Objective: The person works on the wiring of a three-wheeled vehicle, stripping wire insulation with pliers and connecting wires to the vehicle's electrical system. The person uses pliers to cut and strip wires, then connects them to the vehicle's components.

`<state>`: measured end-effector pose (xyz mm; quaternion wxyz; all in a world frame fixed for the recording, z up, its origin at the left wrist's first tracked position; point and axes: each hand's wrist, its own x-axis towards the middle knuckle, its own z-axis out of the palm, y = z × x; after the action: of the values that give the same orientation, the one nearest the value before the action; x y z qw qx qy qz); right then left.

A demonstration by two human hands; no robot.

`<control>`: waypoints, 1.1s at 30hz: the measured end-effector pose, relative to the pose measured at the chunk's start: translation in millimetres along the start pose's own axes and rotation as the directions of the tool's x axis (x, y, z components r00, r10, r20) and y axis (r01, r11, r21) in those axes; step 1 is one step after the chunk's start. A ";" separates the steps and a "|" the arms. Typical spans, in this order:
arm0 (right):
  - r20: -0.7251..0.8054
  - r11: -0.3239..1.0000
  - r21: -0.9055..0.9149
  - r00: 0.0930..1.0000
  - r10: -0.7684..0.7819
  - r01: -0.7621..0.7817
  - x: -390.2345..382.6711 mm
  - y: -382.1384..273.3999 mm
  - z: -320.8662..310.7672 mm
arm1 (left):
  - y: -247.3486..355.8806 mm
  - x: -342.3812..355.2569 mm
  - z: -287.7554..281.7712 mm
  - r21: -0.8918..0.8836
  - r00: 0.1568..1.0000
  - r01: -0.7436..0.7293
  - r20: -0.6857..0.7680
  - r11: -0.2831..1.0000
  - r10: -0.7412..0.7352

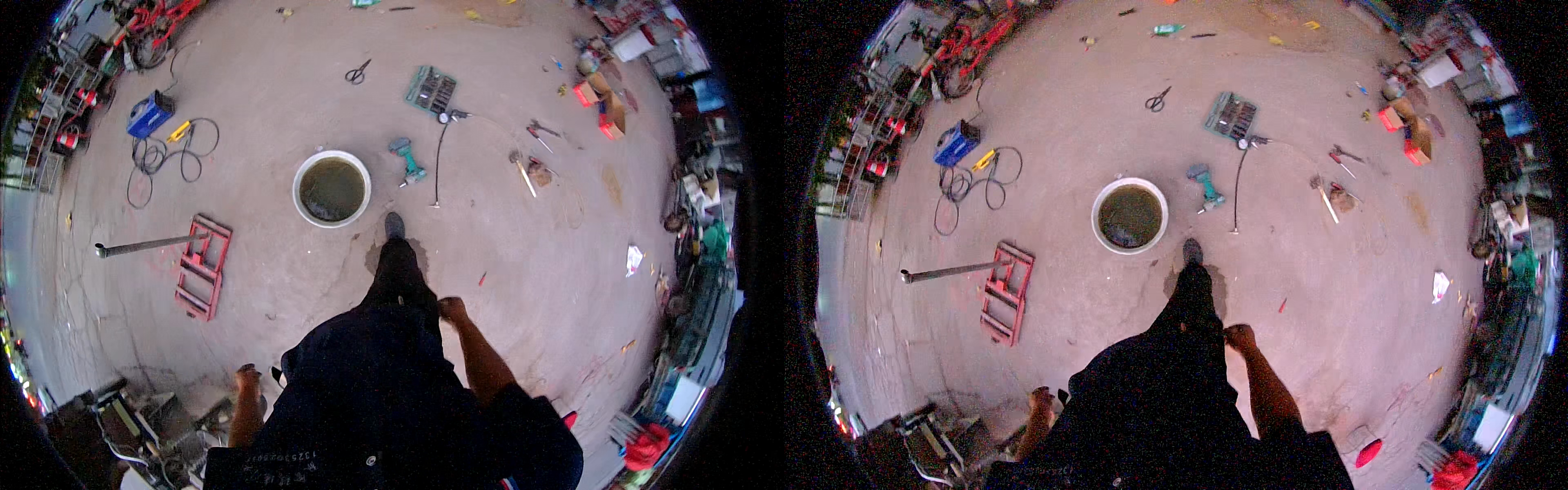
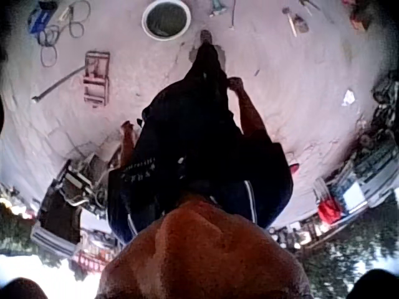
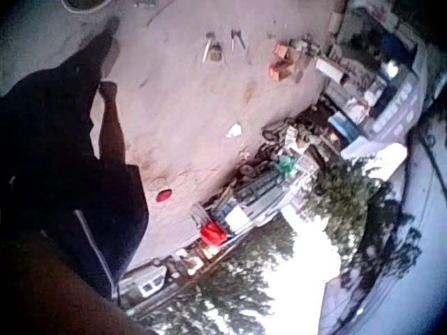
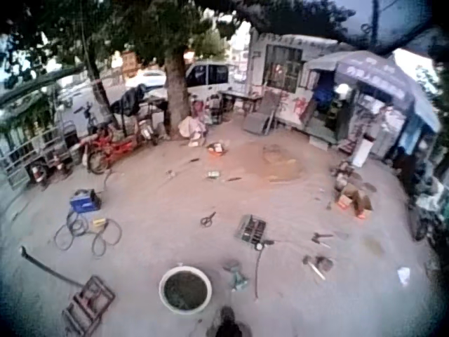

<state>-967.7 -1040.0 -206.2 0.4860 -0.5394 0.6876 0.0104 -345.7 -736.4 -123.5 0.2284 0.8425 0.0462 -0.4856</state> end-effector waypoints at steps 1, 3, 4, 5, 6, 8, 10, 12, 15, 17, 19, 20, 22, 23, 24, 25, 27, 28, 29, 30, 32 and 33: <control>0.063 0.905 -0.361 0.974 -0.216 0.224 29.0 -1.8 -7.0 | 4.1 -22.1 16.4 -0.219 0.998 0.054 -0.028 0.974 -0.062; 0.267 0.461 -0.616 0.719 -0.641 0.639 99.4 -24.5 -49.4 | 19.6 -59.1 39.9 -0.055 0.994 0.059 0.096 0.997 -0.054; 0.261 0.394 -0.659 0.686 -0.679 0.640 127.0 -57.0 -72.5 | 34.4 -71.1 51.9 -0.080 0.997 0.030 0.067 0.996 -0.025; 0.256 0.329 -0.704 0.657 -0.709 0.629 146.0 -92.2 -98.4 | 52.3 -80.4 68.3 -0.102 0.999 0.006 0.046 0.995 -0.001; 0.228 0.399 -0.673 0.687 -0.690 0.623 169.1 -113.5 -127.0 | 95.1 -96.3 94.1 -0.167 0.997 0.070 0.038 0.983 -0.064; 0.153 0.565 -0.611 0.784 -0.602 0.554 213.5 -156.9 -159.6 | 143.7 -107.0 126.3 -0.161 1.000 -0.018 -0.007 0.987 0.017; 0.084 0.896 -0.326 0.953 -0.290 0.301 237.6 -215.4 -176.7 | 194.9 -111.6 147.1 -0.250 1.000 -0.013 0.015 0.968 0.018; 0.008 0.955 -0.157 0.967 -0.255 0.253 246.4 -253.8 -173.8 | 212.1 -93.0 155.1 -0.302 0.993 -0.044 0.088 0.952 0.074; 0.094 0.987 -0.026 0.983 -0.156 0.159 261.4 -320.3 -176.0 | 236.8 -56.6 166.8 -0.181 0.991 0.095 0.114 0.979 -0.075; 0.144 0.992 0.116 0.987 -0.070 0.053 269.1 -357.5 -180.3 | 223.8 -20.2 160.8 -0.133 0.983 -0.020 0.176 0.991 0.044; 0.126 0.995 0.082 0.990 -0.060 0.050 286.7 -382.0 -188.0 | 249.0 -11.9 161.0 -0.243 0.984 0.136 0.148 0.960 -0.102; 0.123 0.993 0.117 0.992 -0.034 0.019 301.7 -395.4 -194.1 | 268.3 -13.5 162.6 -0.263 0.976 0.210 0.119 0.942 -0.184; 0.135 0.983 0.180 0.991 0.019 -0.043 345.8 -419.9 -203.5 | 291.4 -12.7 171.6 -0.257 0.956 0.293 0.101 0.921 -0.276; 0.164 0.982 0.184 0.986 0.021 -0.051 378.0 -425.4 -205.5 | 295.1 -9.9 176.5 -0.223 0.952 0.303 0.113 0.927 -0.284; 0.198 0.981 0.184 0.980 0.025 -0.062 415.2 -427.6 -204.0 | 302.3 -15.7 180.9 -0.231 0.942 0.334 0.107 0.914 -0.318; 0.237 0.980 0.186 0.971 0.029 -0.074 455.5 -431.9 -201.2 | 302.9 -21.3 188.0 -0.240 0.931 0.366 0.096 0.899 -0.353; 0.273 0.922 0.319 0.953 0.130 -0.217 530.8 -457.5 -183.3 | 217.6 -21.1 207.6 -0.126 0.905 0.411 -0.058 0.903 -0.421; 0.308 0.922 0.312 0.943 0.128 -0.228 588.8 -442.9 -164.7 | 214.1 -34.2 216.2 -0.096 0.801 0.598 0.031 0.796 -0.598; 0.319 0.971 0.193 0.945 0.075 -0.142 642.6 -454.6 -151.2 | 239.9 -43.1 240.5 -0.047 0.761 0.648 0.022 0.760 -0.648; 0.337 0.995 0.080 0.941 0.035 -0.066 691.4 -475.6 -134.8 | 274.0 -42.5 270.1 -0.027 0.747 0.665 -0.002 0.747 -0.665; 0.334 0.971 0.003 0.915 -0.227 0.239 793.2 -467.0 -93.7 | 342.6 -26.6 317.9 0.005 0.720 0.693 -0.034 0.720 -0.693; 0.345 0.901 -0.122 0.869 -0.354 0.415 842.7 -469.3 -73.3 | 377.2 -19.3 340.0 0.011 0.705 0.709 -0.049 0.705 -0.707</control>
<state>-617.3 -1892.2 -500.8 0.5272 -0.7015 0.4750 0.0650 -513.8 -1216.0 -123.2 0.0113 0.7734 0.3634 -0.5192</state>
